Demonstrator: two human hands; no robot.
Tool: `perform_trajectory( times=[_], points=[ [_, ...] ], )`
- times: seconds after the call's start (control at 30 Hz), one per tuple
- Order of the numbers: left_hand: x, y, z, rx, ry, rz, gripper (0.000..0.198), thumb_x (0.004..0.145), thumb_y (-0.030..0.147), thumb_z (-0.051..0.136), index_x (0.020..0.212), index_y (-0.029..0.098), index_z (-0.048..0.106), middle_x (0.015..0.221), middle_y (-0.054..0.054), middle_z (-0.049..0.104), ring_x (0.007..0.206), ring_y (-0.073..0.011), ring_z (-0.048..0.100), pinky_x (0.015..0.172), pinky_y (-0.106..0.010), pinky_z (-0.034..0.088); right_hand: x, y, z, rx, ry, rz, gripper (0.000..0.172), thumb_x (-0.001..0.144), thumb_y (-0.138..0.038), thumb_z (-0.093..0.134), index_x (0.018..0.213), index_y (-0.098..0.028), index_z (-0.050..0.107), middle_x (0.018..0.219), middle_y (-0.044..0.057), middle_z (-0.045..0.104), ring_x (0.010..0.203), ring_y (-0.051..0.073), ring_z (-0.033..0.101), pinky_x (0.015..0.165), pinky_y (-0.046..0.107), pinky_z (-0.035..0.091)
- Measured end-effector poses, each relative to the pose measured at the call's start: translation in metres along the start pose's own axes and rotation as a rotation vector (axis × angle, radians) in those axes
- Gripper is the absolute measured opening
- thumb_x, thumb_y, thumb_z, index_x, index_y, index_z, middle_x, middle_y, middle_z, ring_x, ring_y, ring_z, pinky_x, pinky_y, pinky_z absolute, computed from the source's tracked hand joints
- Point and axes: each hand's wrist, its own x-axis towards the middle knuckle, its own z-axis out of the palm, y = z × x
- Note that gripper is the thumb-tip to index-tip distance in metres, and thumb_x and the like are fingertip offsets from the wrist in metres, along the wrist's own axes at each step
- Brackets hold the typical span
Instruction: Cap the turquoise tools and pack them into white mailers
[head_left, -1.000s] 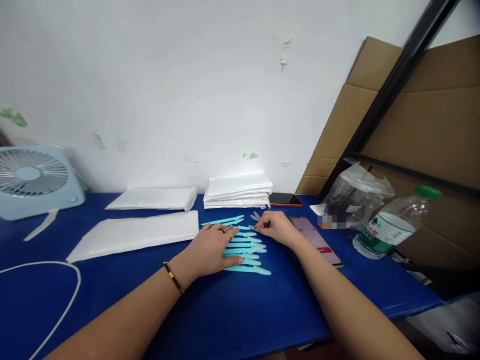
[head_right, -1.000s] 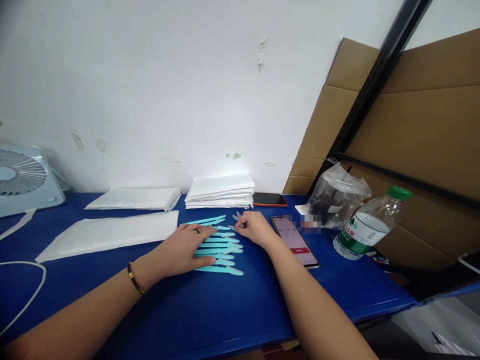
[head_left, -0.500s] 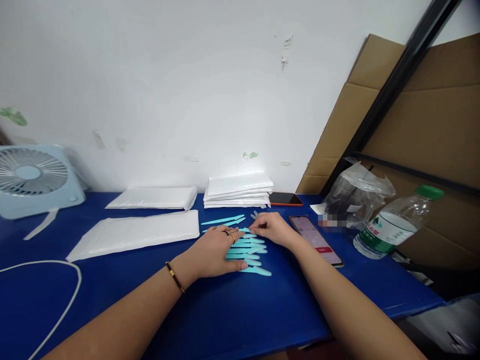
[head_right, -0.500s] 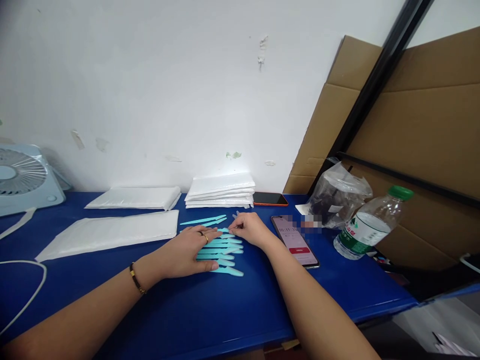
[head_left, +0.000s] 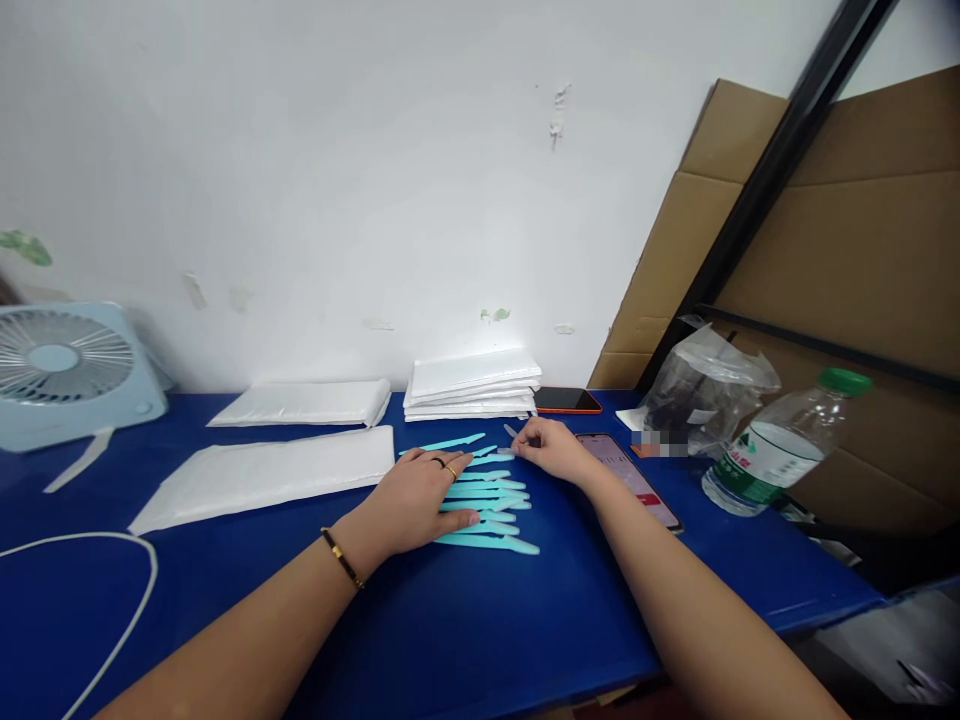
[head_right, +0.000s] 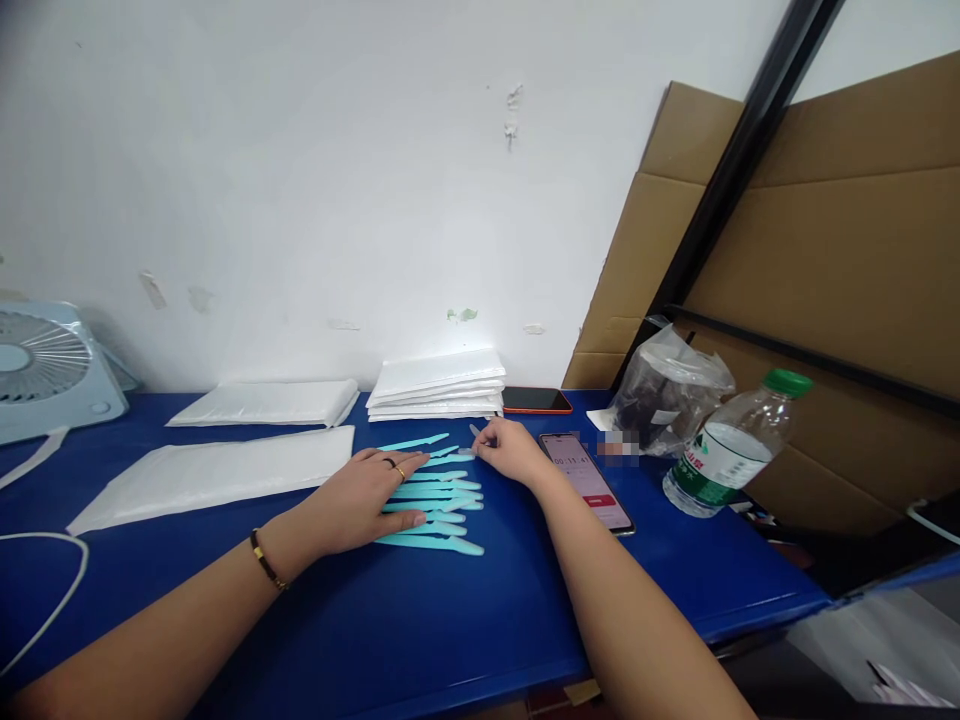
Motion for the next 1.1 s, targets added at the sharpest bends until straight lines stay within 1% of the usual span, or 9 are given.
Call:
perform_trajectory(
  times=[0.1,0.2,0.33,0.43,0.6,0.8,0.93,1.03,1.1],
  points=[
    [0.000,0.000,0.000,0.019,-0.005,0.020,0.069,0.081,0.066,0.033,0.137,0.025,0.030,0.138,-0.006,0.042,0.125,-0.0234,0.038,0.101,-0.037,0.026,-0.002,0.002,-0.004,0.047,0.025,0.071,0.012,0.072,-0.027,0.063,0.076,-0.019,0.071,0.077,0.002,0.065,0.066,0.014,0.056,0.060,0.023,0.040],
    [0.000,0.001,-0.001,0.041,0.000,0.010,0.068,0.081,0.066,0.033,0.136,0.027,0.031,0.140,-0.005,0.039,0.129,-0.0245,0.031,0.102,-0.039,0.025,-0.003,0.003,-0.006,0.063,0.043,0.056,0.015,0.069,-0.029,0.066,0.080,-0.020,0.072,0.078,0.002,0.065,0.066,0.014,0.056,0.061,0.023,0.040],
    [0.000,0.002,0.000,0.011,-0.005,0.022,0.066,0.081,0.064,0.035,0.135,0.025,0.034,0.134,-0.005,0.047,0.123,-0.0229,0.040,0.101,-0.037,0.028,-0.002,0.002,-0.006,0.058,0.003,0.036,0.011,0.070,-0.024,0.066,0.078,-0.021,0.073,0.078,0.001,0.066,0.066,0.013,0.056,0.062,0.023,0.040],
    [0.000,0.000,0.000,-0.038,-0.010,0.038,0.069,0.080,0.064,0.037,0.135,0.023,0.034,0.135,-0.007,0.045,0.122,-0.0232,0.041,0.100,-0.034,0.031,-0.001,0.002,-0.002,0.078,0.004,0.008,0.012,0.072,-0.023,0.064,0.080,-0.022,0.073,0.080,0.002,0.066,0.068,0.013,0.056,0.064,0.023,0.041],
    [-0.001,-0.004,-0.002,-0.123,-0.045,0.004,0.070,0.079,0.063,0.040,0.137,0.023,0.032,0.135,-0.006,0.045,0.120,-0.0229,0.044,0.096,-0.031,0.037,0.001,0.007,0.002,0.055,0.042,-0.025,0.013,0.075,-0.021,0.061,0.082,-0.023,0.072,0.081,0.002,0.064,0.067,0.013,0.056,0.064,0.023,0.042],
    [-0.001,-0.003,-0.005,-0.152,-0.065,-0.005,0.070,0.079,0.061,0.043,0.137,0.023,0.032,0.136,-0.005,0.044,0.121,-0.0228,0.043,0.097,-0.030,0.036,0.001,0.002,0.006,0.092,0.040,-0.075,0.012,0.075,-0.021,0.062,0.082,-0.023,0.072,0.082,0.002,0.064,0.069,0.012,0.057,0.065,0.023,0.043],
    [-0.002,-0.002,-0.008,-0.175,-0.101,-0.004,0.071,0.079,0.061,0.043,0.138,0.024,0.029,0.139,-0.005,0.040,0.123,-0.0231,0.041,0.097,-0.030,0.036,0.000,-0.006,0.011,0.123,0.035,-0.087,0.011,0.074,-0.022,0.063,0.081,-0.022,0.072,0.078,0.002,0.063,0.063,0.011,0.056,0.061,0.022,0.043],
    [-0.002,-0.001,-0.010,-0.203,-0.118,-0.004,0.071,0.080,0.061,0.042,0.139,0.024,0.028,0.139,-0.005,0.041,0.123,-0.0221,0.042,0.098,-0.030,0.036,-0.001,-0.009,0.009,0.125,-0.023,-0.098,0.011,0.074,-0.024,0.064,0.081,-0.021,0.073,0.073,0.001,0.064,0.061,0.012,0.056,0.059,0.023,0.043],
    [-0.002,-0.002,-0.009,-0.211,-0.107,0.002,0.071,0.080,0.062,0.041,0.139,0.024,0.028,0.139,-0.005,0.040,0.124,-0.0218,0.041,0.100,-0.031,0.035,-0.002,-0.006,0.003,0.130,-0.012,-0.101,0.014,0.076,-0.023,0.061,0.085,-0.021,0.072,0.078,0.002,0.066,0.067,0.013,0.058,0.064,0.025,0.045]
  ],
)
